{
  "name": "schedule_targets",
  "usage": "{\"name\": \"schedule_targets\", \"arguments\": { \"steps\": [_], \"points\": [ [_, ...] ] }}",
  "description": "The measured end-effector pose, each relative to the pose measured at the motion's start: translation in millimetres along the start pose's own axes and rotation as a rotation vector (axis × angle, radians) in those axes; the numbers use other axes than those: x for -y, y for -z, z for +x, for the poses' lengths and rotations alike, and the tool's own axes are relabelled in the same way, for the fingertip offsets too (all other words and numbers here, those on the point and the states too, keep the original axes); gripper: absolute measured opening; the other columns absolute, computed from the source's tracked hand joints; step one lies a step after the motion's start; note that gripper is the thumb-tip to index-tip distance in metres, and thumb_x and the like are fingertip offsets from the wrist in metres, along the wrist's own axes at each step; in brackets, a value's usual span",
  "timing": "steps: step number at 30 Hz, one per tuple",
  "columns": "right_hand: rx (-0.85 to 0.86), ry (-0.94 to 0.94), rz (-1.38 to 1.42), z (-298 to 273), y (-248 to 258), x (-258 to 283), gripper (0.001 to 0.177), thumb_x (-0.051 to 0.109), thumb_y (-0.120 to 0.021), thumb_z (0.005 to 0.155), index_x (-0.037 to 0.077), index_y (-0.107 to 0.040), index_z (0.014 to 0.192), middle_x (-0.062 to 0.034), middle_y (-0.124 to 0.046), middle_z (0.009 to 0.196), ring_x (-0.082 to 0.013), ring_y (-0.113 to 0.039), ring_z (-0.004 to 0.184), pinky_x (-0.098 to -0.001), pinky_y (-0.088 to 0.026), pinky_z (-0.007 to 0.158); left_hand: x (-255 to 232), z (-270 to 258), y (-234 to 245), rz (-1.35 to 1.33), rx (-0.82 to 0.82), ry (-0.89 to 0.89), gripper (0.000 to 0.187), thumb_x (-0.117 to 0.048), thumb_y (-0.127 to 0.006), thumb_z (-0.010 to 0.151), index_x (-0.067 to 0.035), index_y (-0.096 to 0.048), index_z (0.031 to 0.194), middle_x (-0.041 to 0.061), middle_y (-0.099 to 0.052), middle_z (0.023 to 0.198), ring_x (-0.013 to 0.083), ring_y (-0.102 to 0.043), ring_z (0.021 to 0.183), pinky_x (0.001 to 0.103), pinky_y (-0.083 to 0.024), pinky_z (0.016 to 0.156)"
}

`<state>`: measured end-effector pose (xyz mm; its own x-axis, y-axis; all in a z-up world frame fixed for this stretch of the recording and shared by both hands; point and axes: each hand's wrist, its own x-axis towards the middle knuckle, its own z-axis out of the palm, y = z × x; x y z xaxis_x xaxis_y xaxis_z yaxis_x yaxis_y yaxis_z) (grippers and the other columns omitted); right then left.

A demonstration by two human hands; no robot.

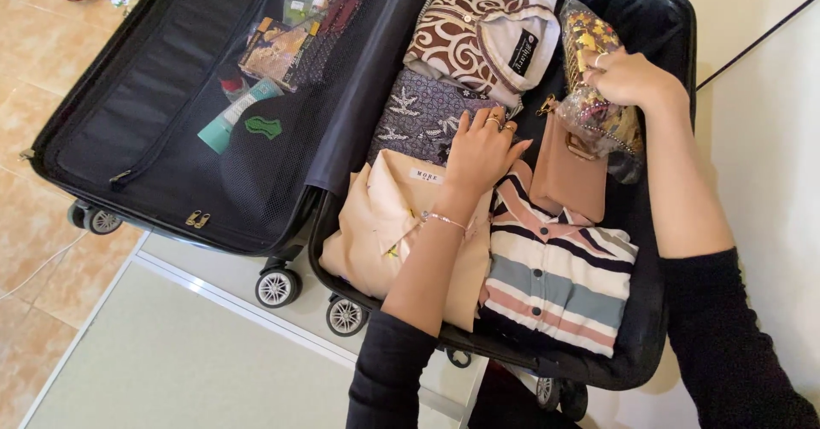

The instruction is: Unpacking belongings from a suitcase and organizing them on a table and storage rack.

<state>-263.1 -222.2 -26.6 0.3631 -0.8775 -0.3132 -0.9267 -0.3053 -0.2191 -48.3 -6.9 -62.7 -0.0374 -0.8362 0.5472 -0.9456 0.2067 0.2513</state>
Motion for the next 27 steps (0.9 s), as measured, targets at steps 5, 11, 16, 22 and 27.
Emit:
{"name": "schedule_targets", "arguments": {
  "steps": [5,11,16,22,27],
  "points": [
    [-0.037,0.011,0.013,-12,12,14,0.057,0.049,-0.048,0.1,0.035,-0.049,0.154,-0.0234,-0.048,0.157,-0.0451,-0.05,0.137,-0.0479,-0.041,0.115,-2,-5,-14,0.015,0.027,-0.025,0.042,-0.045,-0.065,0.093,-0.008,-0.073,0.111,0.012,-0.066,0.12,0.0276,-0.057,0.122,0.055,-0.044,0.108],
    [-0.198,0.033,0.226,-12,16,2,0.078,0.07,-0.032,0.104,0.014,-0.046,0.157,-0.0334,-0.043,0.152,-0.0473,-0.043,0.139,-0.0487,-0.037,0.115,-20,-4,-20,0.009,0.098,-0.052,0.056,-0.047,-0.064,0.093,-0.008,-0.059,0.133,0.014,-0.062,0.127,0.0306,-0.054,0.128,0.056,-0.041,0.112],
    [-0.125,-0.206,0.302,20,-5,-36,0.104,0.079,-0.042,0.095,-0.003,-0.033,0.157,-0.035,-0.04,0.156,-0.047,-0.044,0.142,-0.0512,-0.04,0.114,-40,-4,-10,0.025,0.06,-0.085,0.07,-0.054,-0.059,0.095,-0.003,-0.051,0.142,0.018,-0.06,0.132,0.0334,-0.055,0.128,0.057,-0.041,0.113],
    [0.086,-0.34,0.513,-17,18,-10,0.123,0.081,-0.055,0.078,0.001,-0.015,0.163,-0.0265,-0.033,0.163,-0.0453,-0.042,0.144,-0.0657,-0.048,0.103,-50,27,-24,-0.225,0.013,0.108,0.082,-0.059,-0.052,0.098,0.002,-0.04,0.15,0.03,-0.054,0.14,0.0463,-0.057,0.118,0.054,-0.046,0.102],
    [0.066,-0.333,0.492,-15,16,-14,0.139,0.086,-0.061,0.071,-0.007,-0.012,0.161,-0.0318,-0.034,0.16,-0.044,-0.046,0.143,-0.064,-0.05,0.103,-74,69,-70,-0.634,0.016,0.408,0.077,-0.053,-0.053,0.1,0.007,-0.04,0.146,0.039,-0.057,0.128,0.0541,-0.056,0.119,0.055,-0.051,0.098]
  ]
}}
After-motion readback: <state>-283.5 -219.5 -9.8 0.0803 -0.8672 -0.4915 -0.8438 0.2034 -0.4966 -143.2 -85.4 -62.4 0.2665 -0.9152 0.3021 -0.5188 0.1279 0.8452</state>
